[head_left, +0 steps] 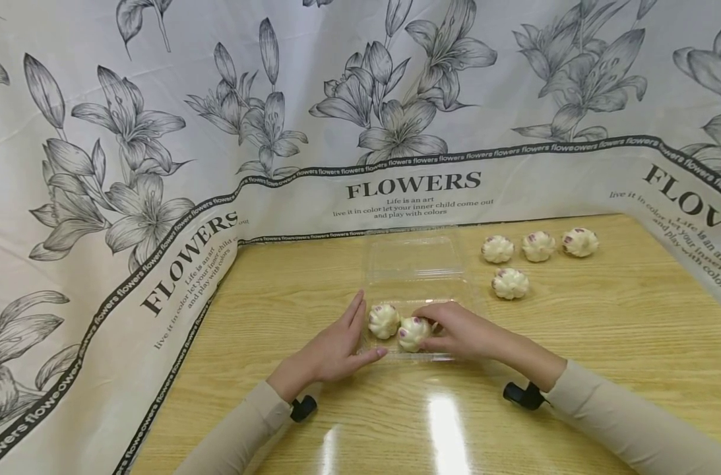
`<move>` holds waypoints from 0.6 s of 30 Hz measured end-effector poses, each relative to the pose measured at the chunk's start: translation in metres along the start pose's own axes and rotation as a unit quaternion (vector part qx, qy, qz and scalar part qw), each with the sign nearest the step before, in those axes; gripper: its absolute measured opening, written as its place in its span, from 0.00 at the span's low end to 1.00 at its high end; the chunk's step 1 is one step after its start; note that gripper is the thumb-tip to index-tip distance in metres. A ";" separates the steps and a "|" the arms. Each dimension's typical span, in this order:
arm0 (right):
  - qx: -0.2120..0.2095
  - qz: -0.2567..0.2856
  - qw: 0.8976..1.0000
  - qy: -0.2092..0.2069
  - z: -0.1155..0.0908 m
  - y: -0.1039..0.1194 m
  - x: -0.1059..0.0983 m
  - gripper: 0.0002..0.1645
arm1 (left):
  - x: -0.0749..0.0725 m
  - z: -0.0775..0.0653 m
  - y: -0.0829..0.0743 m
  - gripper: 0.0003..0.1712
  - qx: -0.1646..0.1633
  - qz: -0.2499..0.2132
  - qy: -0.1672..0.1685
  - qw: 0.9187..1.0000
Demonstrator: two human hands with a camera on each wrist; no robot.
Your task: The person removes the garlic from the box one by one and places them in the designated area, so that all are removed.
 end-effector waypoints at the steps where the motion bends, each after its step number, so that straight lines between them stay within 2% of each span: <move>1: 0.001 0.003 1.000 0.000 0.000 0.000 0.000 0.21 | 0.000 0.000 0.000 0.58 0.000 0.000 0.000 1.000; 6: 0.009 0.016 1.000 -0.010 -0.004 0.001 -0.004 0.24 | 0.000 -0.001 0.000 0.59 0.000 0.002 0.001 1.000; 18: 0.008 -0.006 0.997 -0.071 -0.014 -0.007 -0.024 0.28 | 0.000 -0.001 0.000 0.58 0.000 0.002 0.001 1.000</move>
Point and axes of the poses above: each hand's wrist, its own z-axis towards the middle knuckle, its own x-axis out of the palm, y = z × x, the point moved 3 cm from there along z, towards the middle knuckle, and after that the axes turned 3 degrees about -z, right-handed, at the moved point
